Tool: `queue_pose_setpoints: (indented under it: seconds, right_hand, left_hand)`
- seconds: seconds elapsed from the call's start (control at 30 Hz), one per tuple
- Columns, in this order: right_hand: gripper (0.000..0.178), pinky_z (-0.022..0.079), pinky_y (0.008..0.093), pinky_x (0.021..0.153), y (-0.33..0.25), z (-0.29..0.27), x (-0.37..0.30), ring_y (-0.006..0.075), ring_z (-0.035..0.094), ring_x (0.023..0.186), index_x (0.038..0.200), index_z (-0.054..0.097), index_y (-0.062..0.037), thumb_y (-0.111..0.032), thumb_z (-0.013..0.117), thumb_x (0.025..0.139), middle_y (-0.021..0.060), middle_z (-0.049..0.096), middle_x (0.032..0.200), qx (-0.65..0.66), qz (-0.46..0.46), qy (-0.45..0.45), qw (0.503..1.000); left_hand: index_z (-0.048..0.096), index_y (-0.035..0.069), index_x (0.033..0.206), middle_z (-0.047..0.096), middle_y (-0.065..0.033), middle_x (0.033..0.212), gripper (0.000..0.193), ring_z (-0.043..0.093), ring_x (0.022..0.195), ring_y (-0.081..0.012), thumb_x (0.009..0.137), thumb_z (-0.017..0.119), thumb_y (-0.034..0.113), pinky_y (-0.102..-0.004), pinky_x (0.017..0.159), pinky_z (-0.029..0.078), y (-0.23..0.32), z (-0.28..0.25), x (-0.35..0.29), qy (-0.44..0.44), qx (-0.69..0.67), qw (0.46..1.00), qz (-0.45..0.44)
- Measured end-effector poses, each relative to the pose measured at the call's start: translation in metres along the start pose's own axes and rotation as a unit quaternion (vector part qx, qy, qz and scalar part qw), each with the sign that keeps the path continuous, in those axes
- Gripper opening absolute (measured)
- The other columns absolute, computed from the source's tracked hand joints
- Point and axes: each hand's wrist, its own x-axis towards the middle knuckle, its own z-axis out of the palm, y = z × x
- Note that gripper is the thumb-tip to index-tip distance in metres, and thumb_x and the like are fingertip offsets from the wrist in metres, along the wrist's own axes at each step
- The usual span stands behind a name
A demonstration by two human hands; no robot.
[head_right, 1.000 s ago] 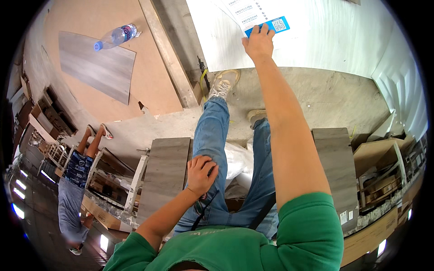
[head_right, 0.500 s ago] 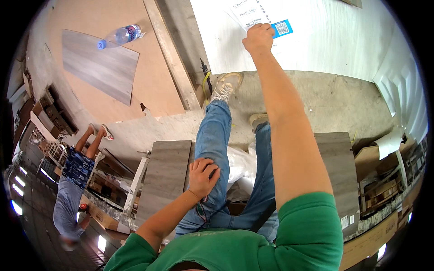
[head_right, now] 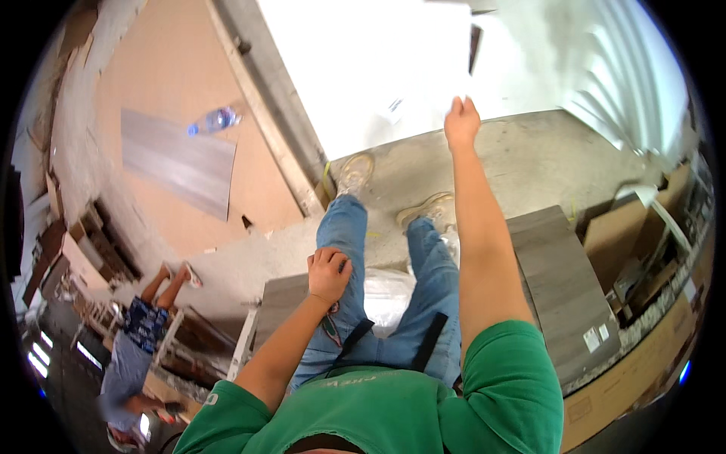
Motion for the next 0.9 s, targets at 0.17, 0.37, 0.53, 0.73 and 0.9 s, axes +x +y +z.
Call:
queue_pose_setpoints:
  seconds: [0.17,0.37,0.53,0.73,0.9]
  right_hand:
    - [0.029,0.043,0.0368,0.071,0.001,-0.206,-0.043,0.0315,0.056,0.079,0.093,0.056,0.0064,-0.021,0.05,0.087,0.0216,0.059,0.086,-0.097,0.092,0.097,0.986]
    - [0.024,0.046,0.0412,0.072,-0.02,-0.456,-0.129,0.0389,0.057,0.085,0.101,0.058,-0.0035,-0.02,0.05,0.086,0.0226,0.06,0.088,-0.143,0.048,0.293,0.944]
    - [0.024,0.043,0.0276,0.066,-0.02,-0.64,-0.234,0.0109,0.051,0.069,0.097,0.058,0.0002,-0.019,0.049,0.087,0.0054,0.059,0.075,0.108,0.074,0.424,0.896]
    - [0.021,0.044,0.0272,0.064,0.01,-0.821,-0.312,0.0099,0.053,0.07,0.098,0.059,-0.0004,-0.018,0.051,0.089,0.0034,0.061,0.08,0.333,0.071,0.581,0.739]
    - [0.03,0.044,0.0326,0.075,0.105,-0.921,-0.433,0.0216,0.056,0.08,0.101,0.057,-0.0021,-0.029,0.052,0.088,0.0114,0.061,0.088,0.085,0.227,0.756,0.608]
  left_hand:
    - [0.062,0.012,0.081,0.053,-0.0078,0.098,0.017,0.046,0.098,-0.024,0.074,0.061,0.027,-0.0409,0.084,0.034,0.024,-0.022,0.015,-0.085,0.222,0.967,0.086]
    - [0.063,0.007,0.089,0.06,-0.0166,0.086,0.03,0.057,0.085,-0.032,0.073,0.062,0.032,-0.0424,0.077,0.045,0.042,-0.088,0.021,-0.249,0.169,0.951,0.072]
    - [0.066,0.004,0.087,0.063,-0.0177,0.086,0.038,0.06,0.084,-0.0338,0.072,0.063,0.039,-0.0423,0.076,0.046,-0.016,-0.136,0.061,-0.275,0.292,0.903,0.154]
    - [0.065,0.006,0.091,0.064,-0.0156,0.087,0.043,0.06,0.087,-0.032,0.07,0.063,0.043,-0.0405,0.075,0.047,0.116,-0.186,0.108,-0.22,0.335,0.893,0.203]
    - [0.062,0.001,0.092,0.063,-0.0164,0.075,0.034,0.061,0.067,-0.0238,0.073,0.067,0.029,-0.0369,0.055,0.047,0.196,-0.17,0.117,-0.162,0.231,0.922,0.265]
